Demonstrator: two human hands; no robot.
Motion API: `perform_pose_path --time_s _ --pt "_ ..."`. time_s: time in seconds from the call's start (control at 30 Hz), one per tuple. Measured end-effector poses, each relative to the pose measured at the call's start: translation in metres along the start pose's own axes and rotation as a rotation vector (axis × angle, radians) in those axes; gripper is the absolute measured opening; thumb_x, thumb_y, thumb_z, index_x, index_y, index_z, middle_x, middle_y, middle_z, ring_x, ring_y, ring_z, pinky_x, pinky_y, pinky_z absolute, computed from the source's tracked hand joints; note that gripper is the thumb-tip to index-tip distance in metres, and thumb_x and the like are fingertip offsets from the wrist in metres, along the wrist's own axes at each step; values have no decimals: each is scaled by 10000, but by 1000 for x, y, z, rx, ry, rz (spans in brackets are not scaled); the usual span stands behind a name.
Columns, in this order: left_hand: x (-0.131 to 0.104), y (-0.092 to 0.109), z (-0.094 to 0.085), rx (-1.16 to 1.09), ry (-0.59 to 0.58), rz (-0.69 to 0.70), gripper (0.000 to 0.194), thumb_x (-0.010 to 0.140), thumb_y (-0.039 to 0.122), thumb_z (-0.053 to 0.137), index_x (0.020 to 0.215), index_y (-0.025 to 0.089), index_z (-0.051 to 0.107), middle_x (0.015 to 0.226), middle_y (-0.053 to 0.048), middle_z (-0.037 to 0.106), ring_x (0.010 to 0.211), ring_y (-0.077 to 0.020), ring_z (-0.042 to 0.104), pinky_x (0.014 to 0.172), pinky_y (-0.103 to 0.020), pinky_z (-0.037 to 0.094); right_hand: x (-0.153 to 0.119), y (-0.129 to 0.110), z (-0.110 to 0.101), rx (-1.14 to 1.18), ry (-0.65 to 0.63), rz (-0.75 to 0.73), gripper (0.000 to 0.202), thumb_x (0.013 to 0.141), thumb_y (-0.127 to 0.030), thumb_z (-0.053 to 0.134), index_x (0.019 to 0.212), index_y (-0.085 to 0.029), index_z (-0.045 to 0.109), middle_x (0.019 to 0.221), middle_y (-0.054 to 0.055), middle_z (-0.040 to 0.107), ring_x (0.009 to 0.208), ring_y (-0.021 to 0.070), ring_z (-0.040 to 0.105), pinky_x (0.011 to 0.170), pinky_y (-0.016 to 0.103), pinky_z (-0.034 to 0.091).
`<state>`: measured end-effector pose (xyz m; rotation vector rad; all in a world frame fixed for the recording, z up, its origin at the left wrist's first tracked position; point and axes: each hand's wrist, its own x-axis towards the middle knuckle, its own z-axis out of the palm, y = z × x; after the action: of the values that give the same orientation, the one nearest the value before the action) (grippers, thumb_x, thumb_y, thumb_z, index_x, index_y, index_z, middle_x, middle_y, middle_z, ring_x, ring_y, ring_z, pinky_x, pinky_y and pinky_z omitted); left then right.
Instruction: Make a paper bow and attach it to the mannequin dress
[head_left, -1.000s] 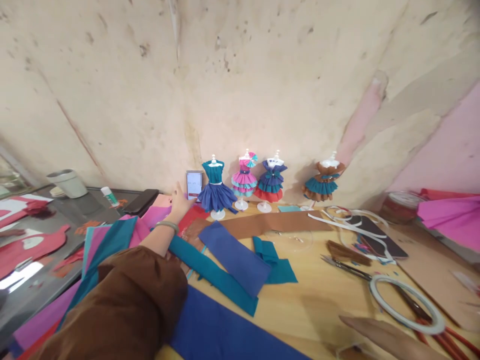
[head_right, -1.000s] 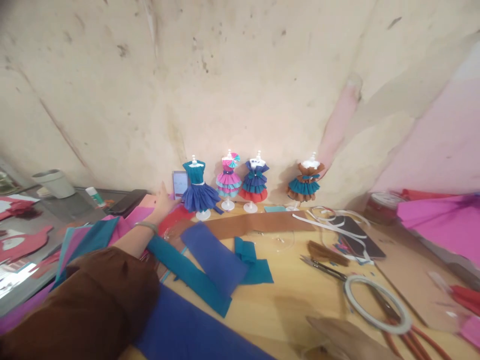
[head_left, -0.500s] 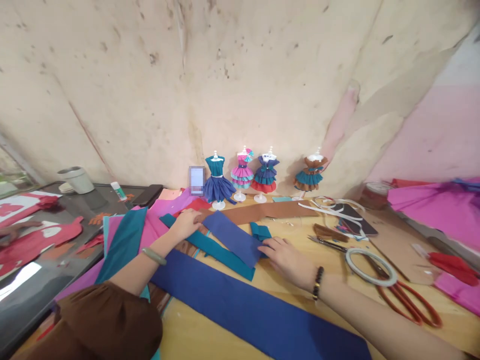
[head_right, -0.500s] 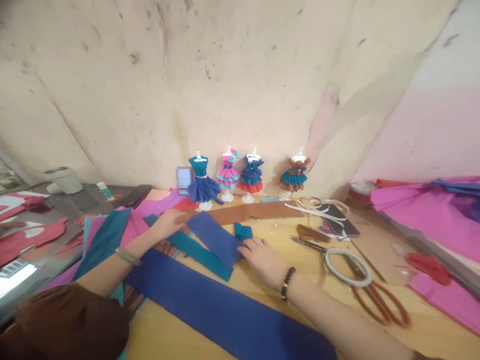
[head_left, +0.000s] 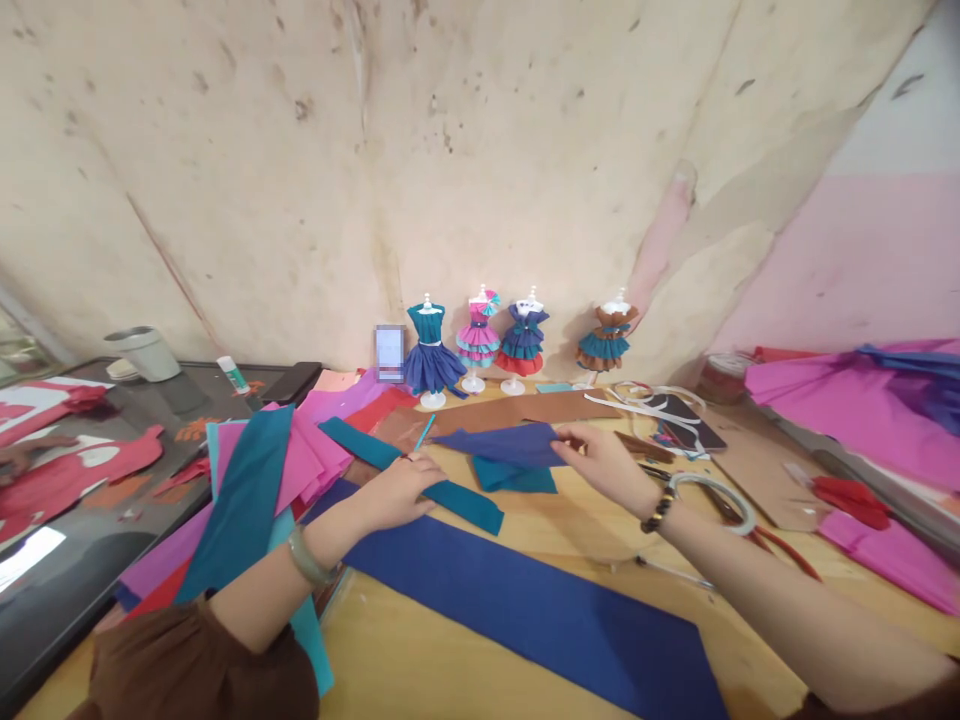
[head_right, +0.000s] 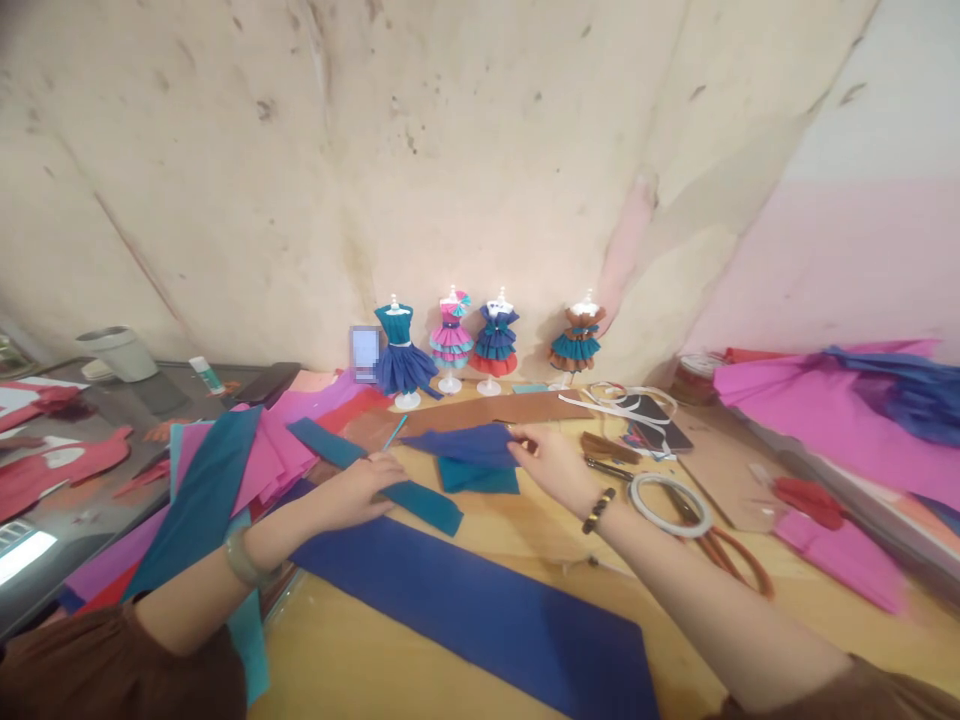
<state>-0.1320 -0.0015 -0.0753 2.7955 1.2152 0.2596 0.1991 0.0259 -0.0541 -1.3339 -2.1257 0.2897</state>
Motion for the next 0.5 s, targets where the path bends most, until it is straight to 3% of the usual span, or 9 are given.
perform_pose_path --time_s 0.1,0.2,0.3,0.4,0.5 --pt "4 -3 7 134 -35 44 295 791 69 508 1008 196 662 963 -84 679 997 -236 605 824 -330 441 -8 29 -23 32 46 77 289 858 -367 462 877 -157 659 781 61 709 679 190 634 644 307 502" --pt "11 -6 7 224 -41 6 225 816 66 470 858 153 673 810 -96 686 817 -227 646 736 -325 453 -17 59 -43 187 60 196 284 805 -390 519 899 -176 679 861 65 733 774 226 665 727 343 524" --pt "17 -3 -2 237 10 -36 249 848 80 439 907 146 672 830 -104 695 778 -217 651 735 -332 454 -24 83 -60 132 88 314 269 781 -376 531 874 -187 698 821 60 741 762 237 673 714 346 528" --pt "16 15 -7 211 97 41 287 854 83 442 1018 182 656 874 -80 698 837 -206 646 785 -335 445 -28 99 -71 -73 102 443 238 760 -329 544 809 -162 706 743 66 736 667 224 665 634 317 514" --pt "3 43 1 216 39 148 245 855 106 457 988 173 651 797 -71 681 775 -205 637 720 -326 444 -31 111 -73 -166 96 474 218 752 -256 548 796 -120 712 769 104 745 665 220 672 622 295 499"
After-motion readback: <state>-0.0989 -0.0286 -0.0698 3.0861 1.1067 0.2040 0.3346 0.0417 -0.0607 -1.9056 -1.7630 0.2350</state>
